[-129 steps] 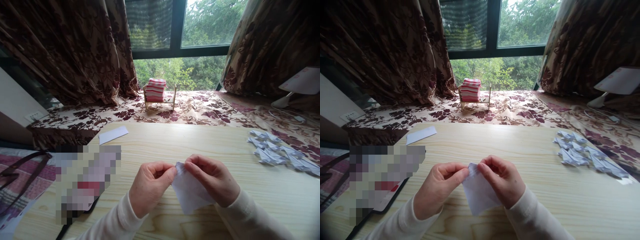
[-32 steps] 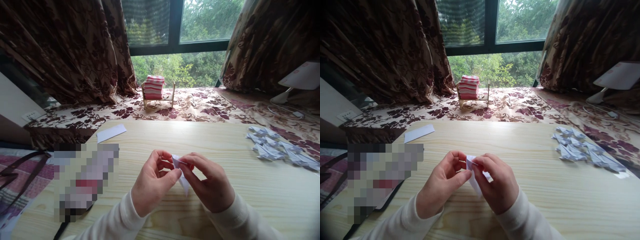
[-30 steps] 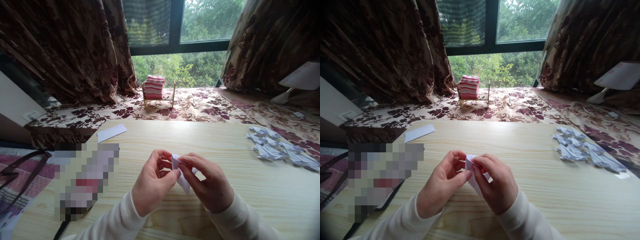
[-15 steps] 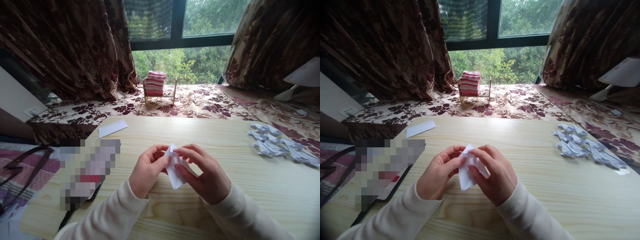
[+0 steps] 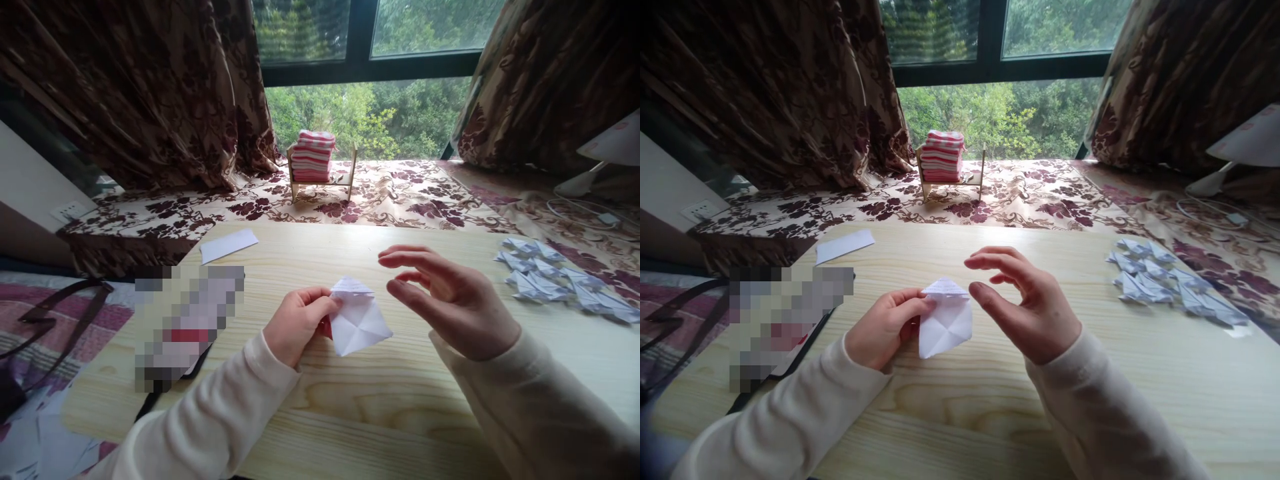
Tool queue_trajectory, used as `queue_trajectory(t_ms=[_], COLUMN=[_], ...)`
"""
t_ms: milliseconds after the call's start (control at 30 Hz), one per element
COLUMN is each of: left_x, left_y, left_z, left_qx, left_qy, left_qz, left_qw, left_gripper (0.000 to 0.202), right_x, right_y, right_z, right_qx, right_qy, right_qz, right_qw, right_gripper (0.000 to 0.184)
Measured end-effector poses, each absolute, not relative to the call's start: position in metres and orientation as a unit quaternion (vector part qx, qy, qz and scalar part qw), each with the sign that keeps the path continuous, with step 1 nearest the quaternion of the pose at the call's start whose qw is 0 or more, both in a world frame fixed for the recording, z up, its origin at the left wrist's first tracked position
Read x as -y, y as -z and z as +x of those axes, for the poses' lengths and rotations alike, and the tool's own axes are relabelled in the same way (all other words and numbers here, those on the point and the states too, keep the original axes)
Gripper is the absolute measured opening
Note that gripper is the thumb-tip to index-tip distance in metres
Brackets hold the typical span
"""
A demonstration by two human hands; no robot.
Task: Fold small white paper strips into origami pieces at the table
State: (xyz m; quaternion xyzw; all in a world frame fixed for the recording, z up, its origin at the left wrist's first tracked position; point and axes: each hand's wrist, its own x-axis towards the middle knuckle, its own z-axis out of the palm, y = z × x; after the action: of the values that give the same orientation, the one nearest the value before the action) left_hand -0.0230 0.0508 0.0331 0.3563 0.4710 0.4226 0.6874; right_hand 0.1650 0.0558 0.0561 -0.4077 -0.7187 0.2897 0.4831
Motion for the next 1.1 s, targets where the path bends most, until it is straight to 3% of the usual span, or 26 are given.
queue_trajectory(t_ms=[133, 400, 867, 1100], left_x=[-0.051, -0.05, -0.048, -0.049], left_y=[-0.038, -0.038, -0.036, -0.036], left_z=[-0.021, -0.021, -0.019, -0.019], left_qx=[-0.464, -0.469, -0.452, -0.462], left_qy=[-0.41, -0.42, -0.427, -0.416], left_qz=[0.333, 0.354, 0.355, 0.395], left_qw=[0.711, 0.692, 0.698, 0.677], left_gripper=[0.015, 0.026, 0.035, 0.031], right_x=[-0.059, -0.055, -0.052, -0.05], right_y=[-0.047, -0.037, -0.034, -0.029], right_z=[0.161, 0.146, 0.146, 0.147], right_qx=[0.738, 0.713, 0.678, 0.709], right_qy=[-0.295, -0.341, -0.393, -0.318], right_qz=[-0.411, -0.418, -0.399, -0.405], right_qw=[0.446, 0.448, 0.476, 0.482], right_gripper=[0.017, 0.008, 0.011, 0.01])
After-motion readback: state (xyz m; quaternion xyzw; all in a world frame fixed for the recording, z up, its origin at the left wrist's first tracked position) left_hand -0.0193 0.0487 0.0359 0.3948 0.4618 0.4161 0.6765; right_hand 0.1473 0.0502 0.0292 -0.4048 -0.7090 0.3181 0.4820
